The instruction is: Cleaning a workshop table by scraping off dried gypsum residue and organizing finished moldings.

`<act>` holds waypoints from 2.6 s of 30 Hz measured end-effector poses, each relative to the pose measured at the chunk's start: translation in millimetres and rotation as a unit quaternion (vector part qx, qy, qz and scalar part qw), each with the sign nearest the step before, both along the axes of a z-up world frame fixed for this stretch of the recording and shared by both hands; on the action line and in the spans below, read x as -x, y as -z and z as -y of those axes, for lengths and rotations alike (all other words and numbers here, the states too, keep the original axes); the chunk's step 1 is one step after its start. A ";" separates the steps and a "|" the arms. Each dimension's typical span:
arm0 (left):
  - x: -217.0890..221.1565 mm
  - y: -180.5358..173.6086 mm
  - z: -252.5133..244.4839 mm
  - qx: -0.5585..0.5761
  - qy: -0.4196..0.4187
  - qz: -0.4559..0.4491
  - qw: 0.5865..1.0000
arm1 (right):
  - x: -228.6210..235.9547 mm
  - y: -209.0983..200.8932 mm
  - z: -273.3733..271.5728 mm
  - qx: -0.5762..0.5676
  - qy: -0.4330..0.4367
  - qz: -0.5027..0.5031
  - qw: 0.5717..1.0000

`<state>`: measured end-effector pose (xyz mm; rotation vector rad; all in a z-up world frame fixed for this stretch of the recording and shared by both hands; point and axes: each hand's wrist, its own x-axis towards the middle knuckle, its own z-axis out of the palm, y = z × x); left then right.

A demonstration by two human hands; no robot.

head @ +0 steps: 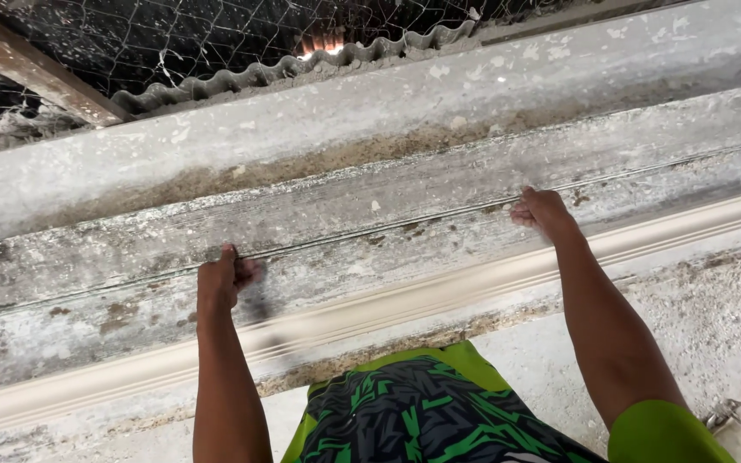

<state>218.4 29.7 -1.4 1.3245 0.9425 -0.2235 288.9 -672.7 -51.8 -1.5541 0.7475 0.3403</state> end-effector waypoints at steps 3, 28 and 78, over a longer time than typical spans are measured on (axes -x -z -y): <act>4.2 -9.1 2.8 -0.004 0.019 -0.012 1.000 | -2.7 -0.9 -6.0 0.025 -0.028 -0.015 0.999; 164.1 -100.3 97.8 -0.417 0.195 -0.006 0.888 | 217.4 -16.0 113.5 0.205 0.153 0.005 0.967; 161.0 -24.4 92.4 -0.113 -0.305 0.023 0.945 | 81.2 -7.1 377.6 -0.134 0.486 0.057 0.862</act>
